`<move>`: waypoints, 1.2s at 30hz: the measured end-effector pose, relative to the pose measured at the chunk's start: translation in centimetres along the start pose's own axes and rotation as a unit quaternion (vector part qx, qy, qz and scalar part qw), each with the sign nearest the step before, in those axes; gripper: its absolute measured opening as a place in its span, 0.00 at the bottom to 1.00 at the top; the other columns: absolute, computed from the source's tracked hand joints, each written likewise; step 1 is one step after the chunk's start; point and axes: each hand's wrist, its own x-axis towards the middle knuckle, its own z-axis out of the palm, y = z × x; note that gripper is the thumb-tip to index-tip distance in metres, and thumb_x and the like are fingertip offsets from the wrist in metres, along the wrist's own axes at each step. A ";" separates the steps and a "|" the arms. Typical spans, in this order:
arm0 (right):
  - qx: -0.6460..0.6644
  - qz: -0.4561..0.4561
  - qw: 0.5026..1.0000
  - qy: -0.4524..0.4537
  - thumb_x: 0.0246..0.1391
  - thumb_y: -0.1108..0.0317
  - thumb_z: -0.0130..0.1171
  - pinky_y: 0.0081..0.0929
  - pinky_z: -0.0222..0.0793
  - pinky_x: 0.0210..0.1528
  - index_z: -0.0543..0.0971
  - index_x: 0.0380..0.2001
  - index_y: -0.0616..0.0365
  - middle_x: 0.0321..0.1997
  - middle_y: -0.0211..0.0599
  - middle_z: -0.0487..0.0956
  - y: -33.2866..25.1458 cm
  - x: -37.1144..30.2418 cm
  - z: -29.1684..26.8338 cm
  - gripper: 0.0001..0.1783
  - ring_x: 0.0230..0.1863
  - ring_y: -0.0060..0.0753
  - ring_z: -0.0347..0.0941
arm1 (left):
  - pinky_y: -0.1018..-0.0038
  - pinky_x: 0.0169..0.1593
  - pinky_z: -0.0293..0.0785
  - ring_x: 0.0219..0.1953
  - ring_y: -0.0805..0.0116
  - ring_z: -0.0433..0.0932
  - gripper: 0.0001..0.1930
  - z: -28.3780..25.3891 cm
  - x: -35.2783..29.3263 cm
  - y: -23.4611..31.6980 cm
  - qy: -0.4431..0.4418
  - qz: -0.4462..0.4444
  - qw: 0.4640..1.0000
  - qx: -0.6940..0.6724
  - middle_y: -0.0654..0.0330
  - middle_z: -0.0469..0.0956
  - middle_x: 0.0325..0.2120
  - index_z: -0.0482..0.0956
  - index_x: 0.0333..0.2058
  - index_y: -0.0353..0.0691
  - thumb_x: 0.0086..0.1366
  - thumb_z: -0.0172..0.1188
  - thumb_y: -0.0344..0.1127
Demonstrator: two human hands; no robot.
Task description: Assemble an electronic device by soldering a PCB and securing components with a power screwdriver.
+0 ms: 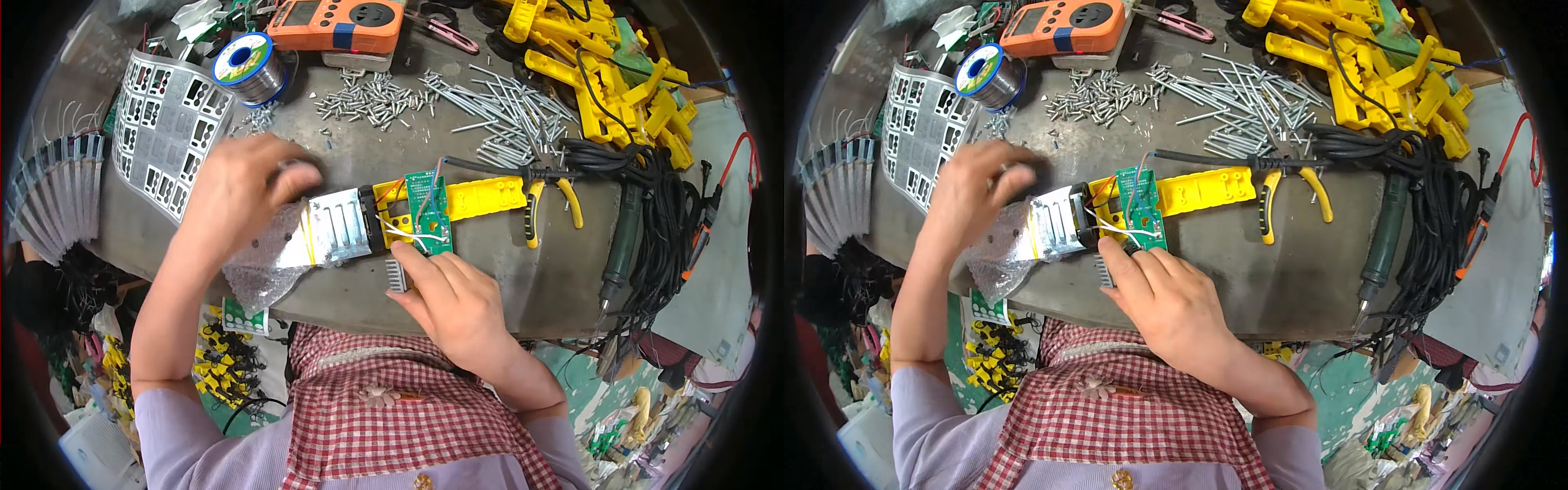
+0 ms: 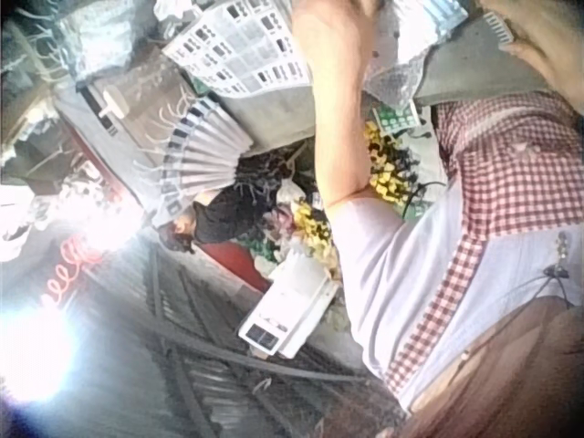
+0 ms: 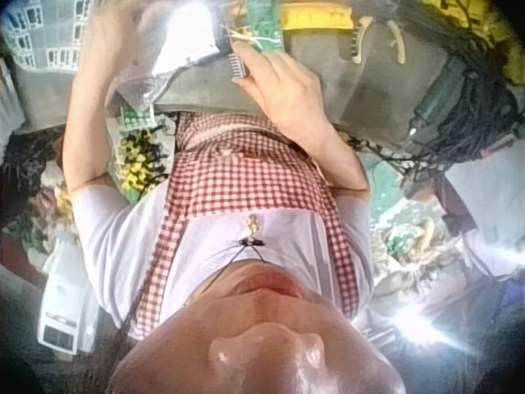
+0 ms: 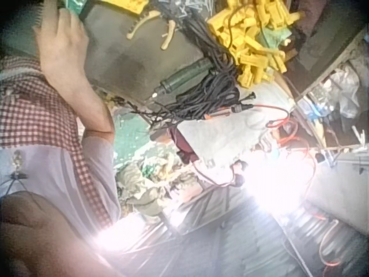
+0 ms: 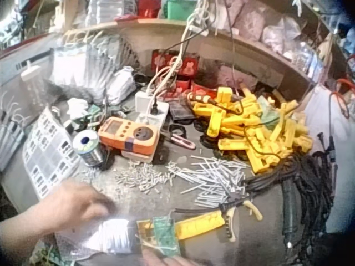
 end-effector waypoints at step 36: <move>0.153 0.087 0.973 -0.150 0.49 0.64 0.64 0.38 0.68 0.30 0.69 0.49 0.61 0.26 0.42 0.76 -1.9 0.0 -3.4 0.26 0.29 0.46 0.75 | 0.68 0.52 0.65 0.46 0.56 0.71 0.08 4.7 2.0 4.4 0.009 0.077 0.965 -0.250 0.53 0.72 0.39 0.72 0.30 0.34 0.50 0.58 0.29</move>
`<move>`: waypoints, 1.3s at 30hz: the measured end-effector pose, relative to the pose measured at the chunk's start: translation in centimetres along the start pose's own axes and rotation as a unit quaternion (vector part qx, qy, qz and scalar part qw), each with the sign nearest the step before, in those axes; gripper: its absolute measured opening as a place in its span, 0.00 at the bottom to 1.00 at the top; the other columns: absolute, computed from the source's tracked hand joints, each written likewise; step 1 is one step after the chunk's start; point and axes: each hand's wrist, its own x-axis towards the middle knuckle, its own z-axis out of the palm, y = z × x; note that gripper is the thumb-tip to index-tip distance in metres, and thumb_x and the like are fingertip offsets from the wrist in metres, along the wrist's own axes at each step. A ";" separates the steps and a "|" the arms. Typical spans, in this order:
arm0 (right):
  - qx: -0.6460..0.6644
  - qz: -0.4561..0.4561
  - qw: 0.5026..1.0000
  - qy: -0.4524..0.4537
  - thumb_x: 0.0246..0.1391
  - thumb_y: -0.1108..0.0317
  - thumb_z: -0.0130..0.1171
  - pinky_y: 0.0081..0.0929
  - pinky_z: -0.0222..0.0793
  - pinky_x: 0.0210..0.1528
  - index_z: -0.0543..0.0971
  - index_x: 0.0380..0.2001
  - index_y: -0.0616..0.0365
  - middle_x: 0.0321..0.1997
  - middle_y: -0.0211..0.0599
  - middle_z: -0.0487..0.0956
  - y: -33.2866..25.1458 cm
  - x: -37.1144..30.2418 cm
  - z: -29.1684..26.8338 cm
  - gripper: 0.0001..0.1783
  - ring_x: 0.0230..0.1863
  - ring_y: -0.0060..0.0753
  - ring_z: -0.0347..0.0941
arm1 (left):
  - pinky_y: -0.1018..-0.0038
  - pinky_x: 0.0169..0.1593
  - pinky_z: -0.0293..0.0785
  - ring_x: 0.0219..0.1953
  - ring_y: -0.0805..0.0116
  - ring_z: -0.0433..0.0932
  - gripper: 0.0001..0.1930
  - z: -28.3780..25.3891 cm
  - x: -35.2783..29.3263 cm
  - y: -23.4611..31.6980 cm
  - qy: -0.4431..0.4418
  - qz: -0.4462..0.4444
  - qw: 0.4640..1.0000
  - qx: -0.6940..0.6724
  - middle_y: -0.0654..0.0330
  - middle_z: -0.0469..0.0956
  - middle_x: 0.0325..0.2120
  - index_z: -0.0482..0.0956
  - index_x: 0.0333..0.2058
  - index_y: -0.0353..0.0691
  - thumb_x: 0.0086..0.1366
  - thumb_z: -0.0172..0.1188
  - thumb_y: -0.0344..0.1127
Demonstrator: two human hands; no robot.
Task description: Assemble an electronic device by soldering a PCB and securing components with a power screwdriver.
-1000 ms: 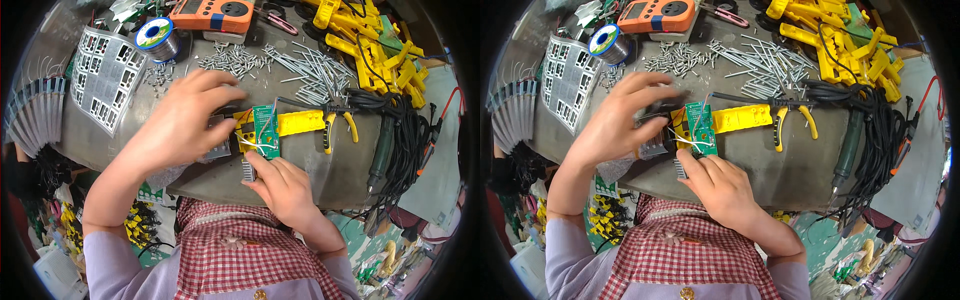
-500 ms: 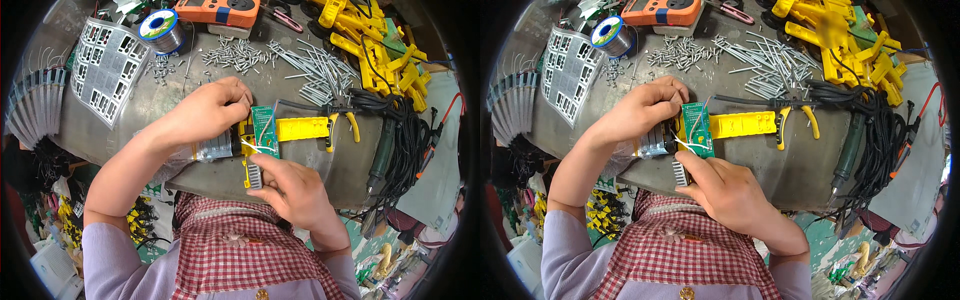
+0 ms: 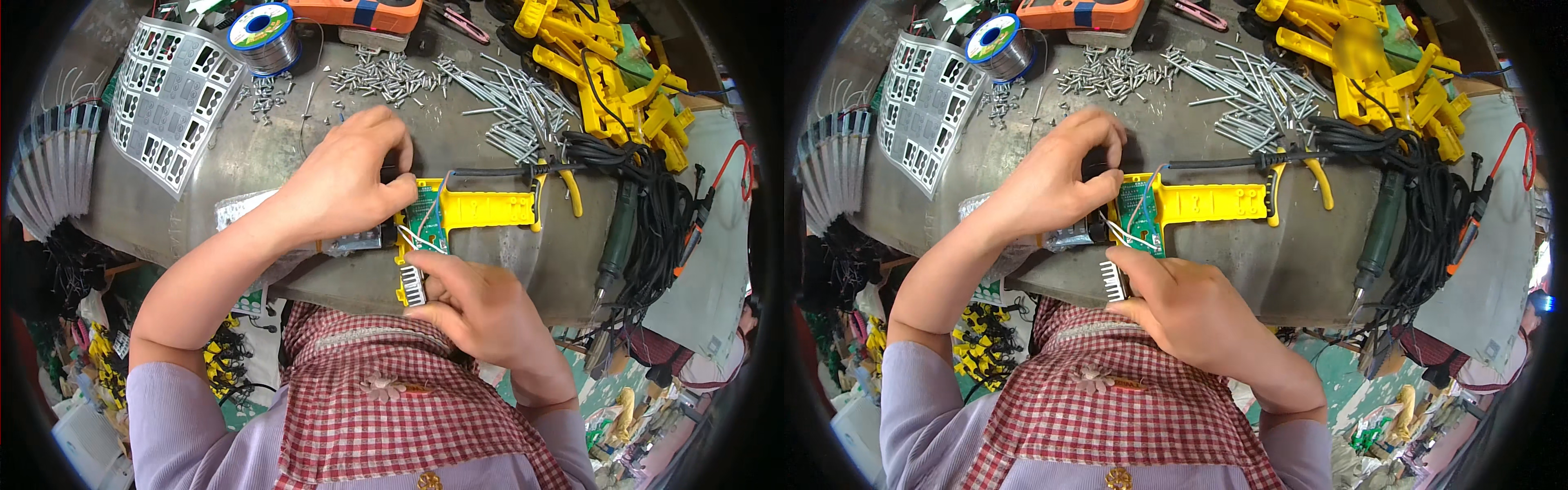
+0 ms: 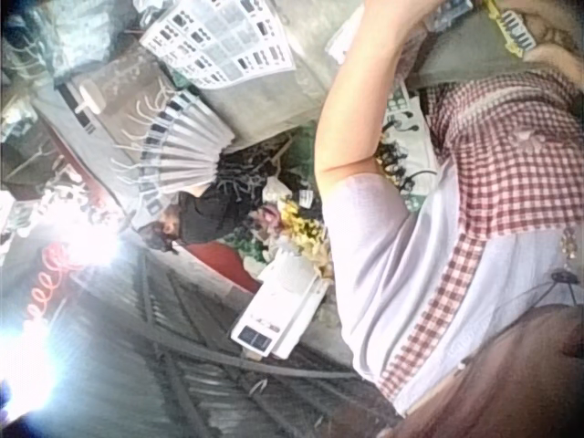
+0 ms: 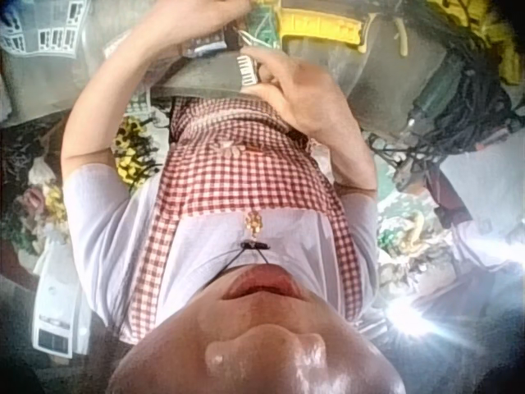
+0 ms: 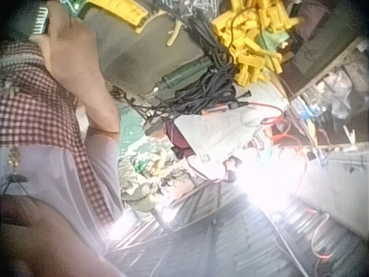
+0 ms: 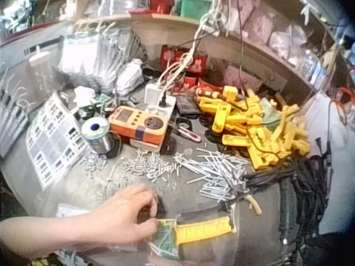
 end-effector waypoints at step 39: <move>-0.155 0.011 0.985 -0.080 0.38 0.69 0.73 0.27 0.73 0.30 0.73 0.43 0.61 0.32 0.41 0.79 -1.2 0.5 -0.2 0.28 0.29 0.33 0.78 | 0.63 0.45 0.73 0.46 0.54 0.71 0.27 1.1 -4.9 -0.9 -0.023 0.189 0.979 0.075 0.55 0.69 0.47 0.73 0.40 0.44 0.36 0.69 0.27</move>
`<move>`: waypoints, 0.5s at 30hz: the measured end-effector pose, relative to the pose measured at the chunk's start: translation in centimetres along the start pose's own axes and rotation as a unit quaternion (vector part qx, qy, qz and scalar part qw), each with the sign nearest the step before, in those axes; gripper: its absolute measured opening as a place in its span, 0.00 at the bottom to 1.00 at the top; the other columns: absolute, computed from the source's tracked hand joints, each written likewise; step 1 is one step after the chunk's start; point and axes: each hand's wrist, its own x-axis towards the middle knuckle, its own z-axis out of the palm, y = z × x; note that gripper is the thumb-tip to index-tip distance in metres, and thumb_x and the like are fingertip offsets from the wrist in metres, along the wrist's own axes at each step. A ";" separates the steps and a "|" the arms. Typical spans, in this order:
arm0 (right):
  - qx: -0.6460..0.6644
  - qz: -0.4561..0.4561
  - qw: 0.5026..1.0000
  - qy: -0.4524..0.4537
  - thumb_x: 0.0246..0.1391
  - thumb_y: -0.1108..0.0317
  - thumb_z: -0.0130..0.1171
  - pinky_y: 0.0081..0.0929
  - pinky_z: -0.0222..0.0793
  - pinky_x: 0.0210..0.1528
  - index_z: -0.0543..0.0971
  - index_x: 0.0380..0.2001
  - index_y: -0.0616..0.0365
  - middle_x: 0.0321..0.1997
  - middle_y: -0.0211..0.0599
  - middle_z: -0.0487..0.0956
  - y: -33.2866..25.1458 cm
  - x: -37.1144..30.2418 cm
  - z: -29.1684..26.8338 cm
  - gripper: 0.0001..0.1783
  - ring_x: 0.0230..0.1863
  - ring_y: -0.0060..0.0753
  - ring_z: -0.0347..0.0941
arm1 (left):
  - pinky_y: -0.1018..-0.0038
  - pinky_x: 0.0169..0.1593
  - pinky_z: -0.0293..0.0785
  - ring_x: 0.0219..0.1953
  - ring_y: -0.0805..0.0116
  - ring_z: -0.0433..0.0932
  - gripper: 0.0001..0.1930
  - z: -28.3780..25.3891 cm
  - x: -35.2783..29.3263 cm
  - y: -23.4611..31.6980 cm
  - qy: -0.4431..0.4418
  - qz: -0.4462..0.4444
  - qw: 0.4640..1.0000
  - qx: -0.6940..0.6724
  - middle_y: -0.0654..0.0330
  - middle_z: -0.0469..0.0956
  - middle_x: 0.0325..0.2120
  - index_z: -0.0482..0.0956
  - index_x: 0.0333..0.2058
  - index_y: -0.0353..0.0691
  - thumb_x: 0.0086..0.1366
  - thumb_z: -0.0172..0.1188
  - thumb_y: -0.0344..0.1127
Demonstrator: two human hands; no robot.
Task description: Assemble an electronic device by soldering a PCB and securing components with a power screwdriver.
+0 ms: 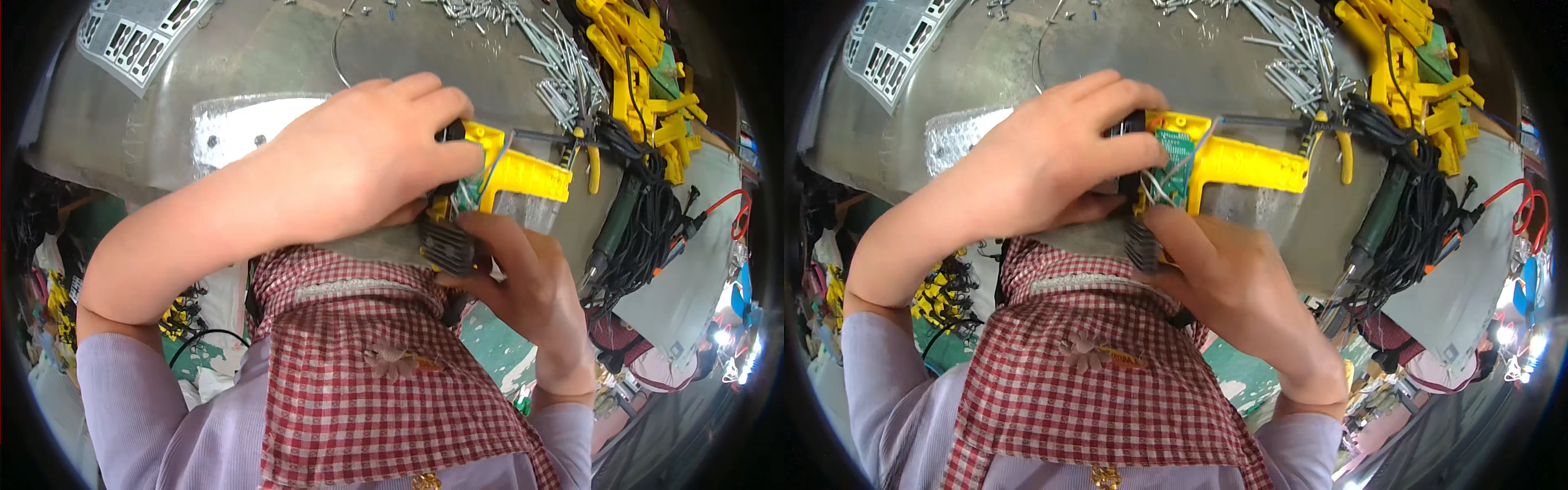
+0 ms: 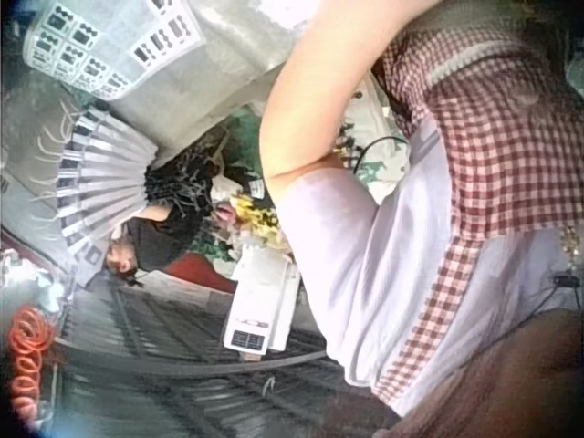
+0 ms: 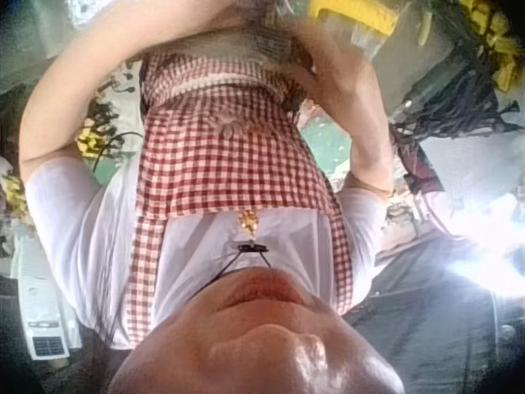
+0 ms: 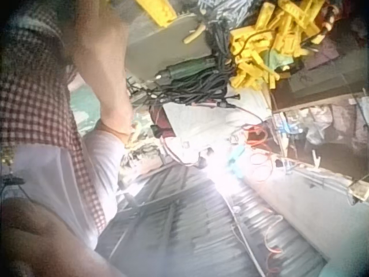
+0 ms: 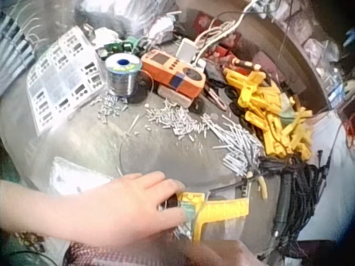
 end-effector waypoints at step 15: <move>0.296 -0.269 0.909 0.117 0.45 0.68 0.66 0.29 0.71 0.34 0.79 0.31 0.56 0.30 0.32 0.79 -1.4 4.1 5.6 0.09 0.31 0.34 0.76 | 0.62 0.46 0.72 0.46 0.51 0.71 0.31 -0.6 0.8 0.9 -0.012 -0.005 1.000 0.004 0.54 0.72 0.45 0.69 0.48 0.36 0.41 0.67 0.29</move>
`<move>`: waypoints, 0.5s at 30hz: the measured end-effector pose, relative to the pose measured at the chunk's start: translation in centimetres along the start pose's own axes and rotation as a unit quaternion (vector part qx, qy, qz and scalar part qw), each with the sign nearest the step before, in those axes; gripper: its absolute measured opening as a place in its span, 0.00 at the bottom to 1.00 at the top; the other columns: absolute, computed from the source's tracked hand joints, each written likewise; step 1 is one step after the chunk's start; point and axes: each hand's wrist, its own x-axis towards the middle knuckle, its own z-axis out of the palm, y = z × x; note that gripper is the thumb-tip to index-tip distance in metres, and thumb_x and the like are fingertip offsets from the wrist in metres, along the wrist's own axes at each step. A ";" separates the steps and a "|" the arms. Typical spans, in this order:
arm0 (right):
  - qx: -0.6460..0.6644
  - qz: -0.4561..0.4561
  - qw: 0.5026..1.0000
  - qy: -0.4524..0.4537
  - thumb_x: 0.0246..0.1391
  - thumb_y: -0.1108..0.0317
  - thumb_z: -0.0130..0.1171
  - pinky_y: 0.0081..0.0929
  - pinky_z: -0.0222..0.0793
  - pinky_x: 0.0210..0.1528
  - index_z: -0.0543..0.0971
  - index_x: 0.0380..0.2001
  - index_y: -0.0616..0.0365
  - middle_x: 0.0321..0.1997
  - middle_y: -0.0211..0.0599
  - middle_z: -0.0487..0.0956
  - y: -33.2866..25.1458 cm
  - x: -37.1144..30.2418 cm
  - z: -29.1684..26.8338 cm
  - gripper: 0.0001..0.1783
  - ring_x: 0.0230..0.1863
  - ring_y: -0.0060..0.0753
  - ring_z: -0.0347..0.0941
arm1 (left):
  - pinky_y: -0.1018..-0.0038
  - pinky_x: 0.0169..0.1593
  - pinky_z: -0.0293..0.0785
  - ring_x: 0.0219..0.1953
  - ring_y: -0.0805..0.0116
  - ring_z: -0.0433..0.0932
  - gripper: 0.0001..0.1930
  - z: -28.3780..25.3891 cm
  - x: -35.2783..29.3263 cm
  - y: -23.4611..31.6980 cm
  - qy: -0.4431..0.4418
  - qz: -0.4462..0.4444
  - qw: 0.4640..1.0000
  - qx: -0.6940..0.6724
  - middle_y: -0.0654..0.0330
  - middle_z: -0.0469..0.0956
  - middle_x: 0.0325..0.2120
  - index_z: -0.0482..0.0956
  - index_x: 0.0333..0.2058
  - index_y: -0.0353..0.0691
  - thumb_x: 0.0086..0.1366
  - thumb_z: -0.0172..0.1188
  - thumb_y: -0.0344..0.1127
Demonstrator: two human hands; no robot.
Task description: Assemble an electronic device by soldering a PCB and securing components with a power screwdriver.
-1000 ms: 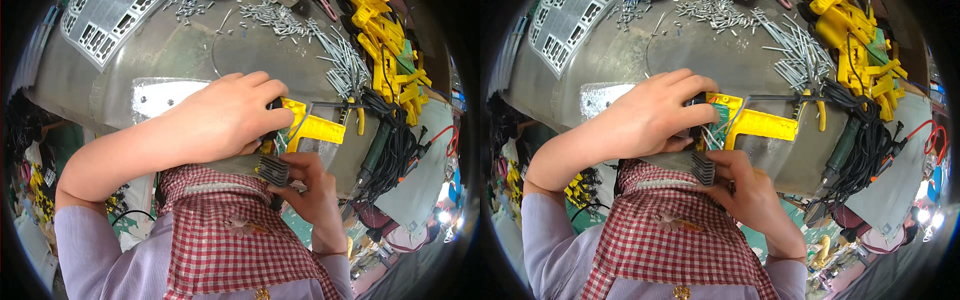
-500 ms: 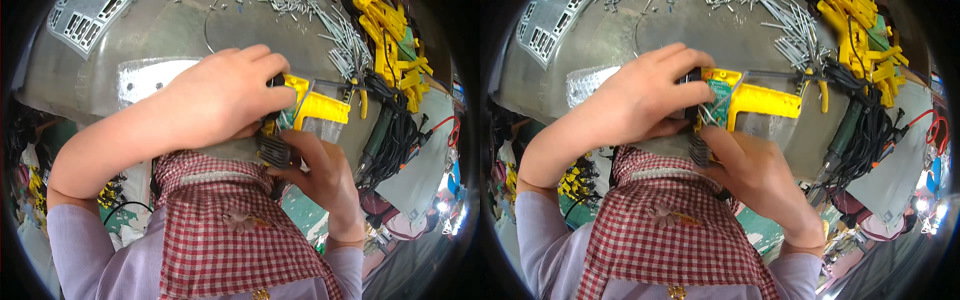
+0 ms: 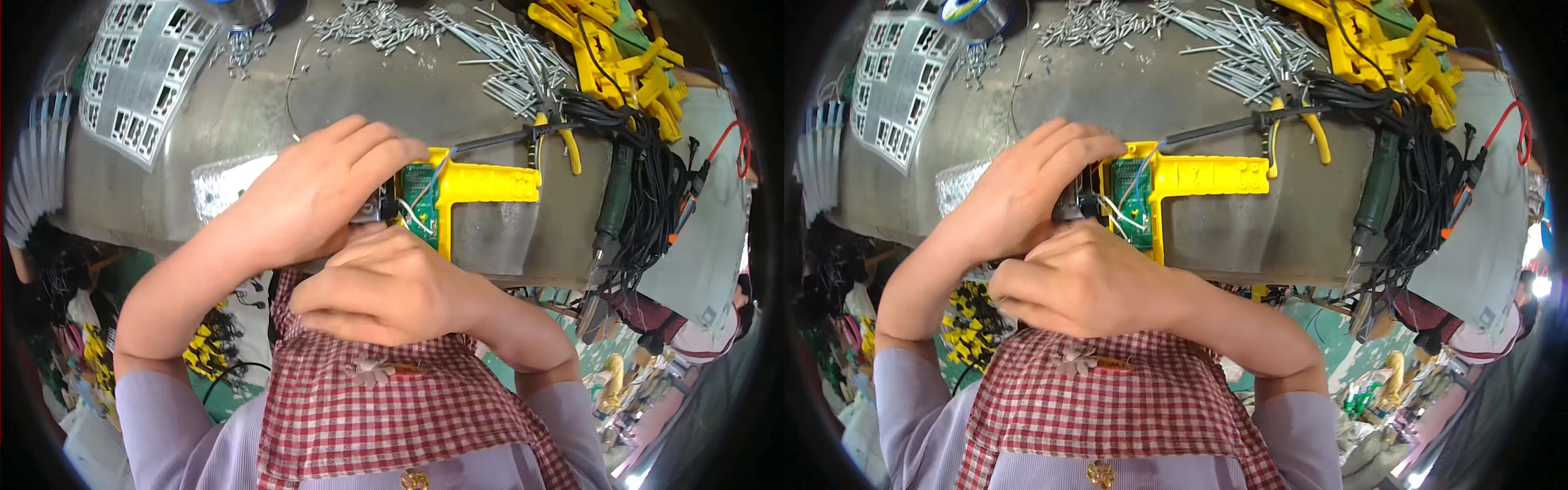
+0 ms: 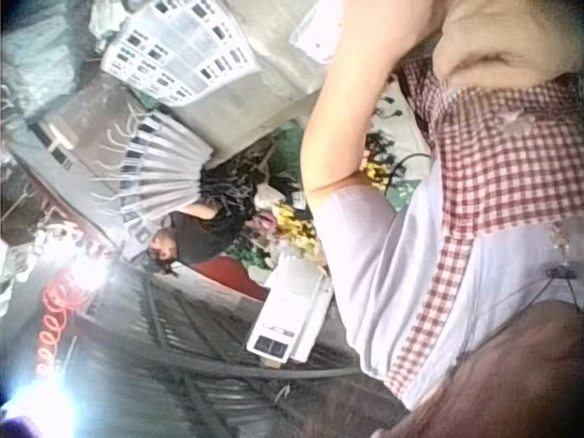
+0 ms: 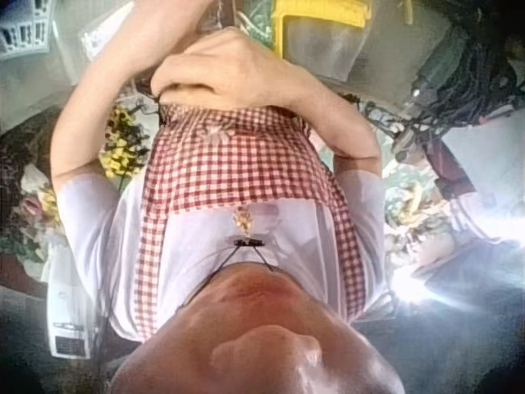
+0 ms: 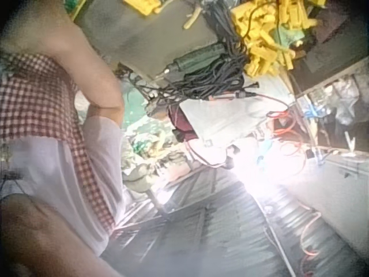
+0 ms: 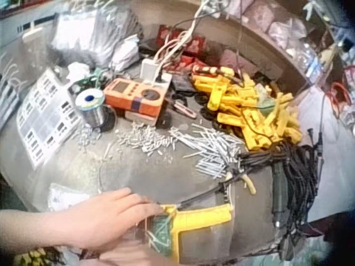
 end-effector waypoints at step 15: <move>-0.466 0.152 0.846 0.212 0.41 0.73 0.57 0.37 0.53 0.52 0.80 0.39 0.55 0.44 0.28 0.75 1.9 -5.5 -2.8 0.17 0.50 0.34 0.68 | 0.59 0.53 0.67 0.48 0.53 0.71 0.27 -0.9 0.4 0.3 -0.055 -0.028 0.998 0.023 0.55 0.71 0.47 0.72 0.44 0.42 0.41 0.68 0.33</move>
